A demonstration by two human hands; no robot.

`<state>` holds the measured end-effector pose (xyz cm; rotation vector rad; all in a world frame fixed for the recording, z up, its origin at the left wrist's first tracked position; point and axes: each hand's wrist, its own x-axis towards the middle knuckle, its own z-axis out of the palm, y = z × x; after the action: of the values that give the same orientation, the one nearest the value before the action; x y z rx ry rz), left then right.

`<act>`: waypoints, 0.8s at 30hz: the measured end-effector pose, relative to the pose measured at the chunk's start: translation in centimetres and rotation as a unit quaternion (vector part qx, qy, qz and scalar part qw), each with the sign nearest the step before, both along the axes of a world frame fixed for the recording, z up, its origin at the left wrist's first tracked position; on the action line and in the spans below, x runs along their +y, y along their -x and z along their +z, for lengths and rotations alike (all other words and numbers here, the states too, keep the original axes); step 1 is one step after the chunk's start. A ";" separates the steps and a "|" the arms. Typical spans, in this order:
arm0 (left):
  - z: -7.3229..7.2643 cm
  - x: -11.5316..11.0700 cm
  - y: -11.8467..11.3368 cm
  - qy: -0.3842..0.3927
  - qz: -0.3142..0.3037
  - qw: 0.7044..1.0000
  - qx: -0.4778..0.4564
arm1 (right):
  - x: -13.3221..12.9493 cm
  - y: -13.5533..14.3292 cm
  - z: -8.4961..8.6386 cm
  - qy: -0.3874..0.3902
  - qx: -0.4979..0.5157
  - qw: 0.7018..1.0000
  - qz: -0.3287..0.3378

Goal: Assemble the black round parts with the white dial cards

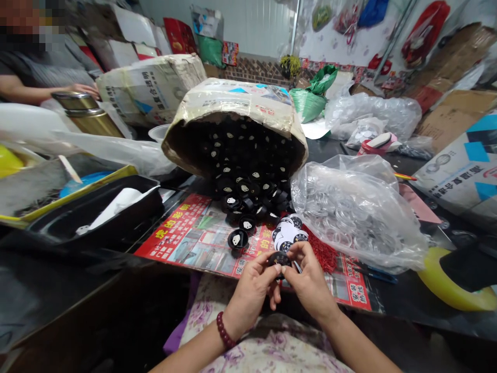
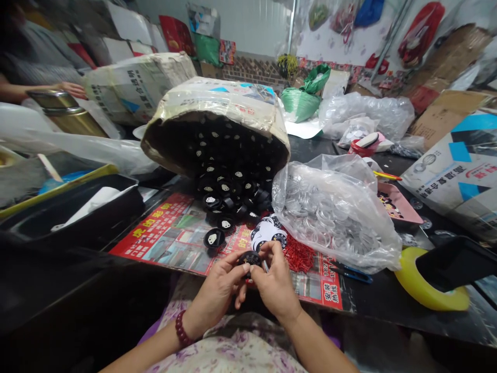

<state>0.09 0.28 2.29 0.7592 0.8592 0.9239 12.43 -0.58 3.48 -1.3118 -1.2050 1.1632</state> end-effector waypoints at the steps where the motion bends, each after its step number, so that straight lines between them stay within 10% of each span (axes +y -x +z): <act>1: -0.1 -0.1 -0.1 0.003 0.004 1.000 0.000 | 0.0 0.1 -0.1 0.004 0.012 1.000 -0.004; 9: -0.4 0.7 -0.4 0.027 0.018 0.999 0.034 | 0.2 -0.3 -1.6 -0.041 -0.117 0.992 -0.031; 16: -1.3 1.1 -0.4 -0.003 -0.054 0.997 0.050 | -0.2 -0.5 -0.9 -0.210 -0.411 0.887 0.018; 24: -1.3 1.1 -0.8 0.084 -0.012 0.996 -0.031 | 1.0 -4.9 0.3 -0.251 -0.428 0.865 -0.081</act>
<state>0.92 1.39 0.98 0.5907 0.8597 0.8383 17.35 0.45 3.81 -1.5031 -1.8162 0.0485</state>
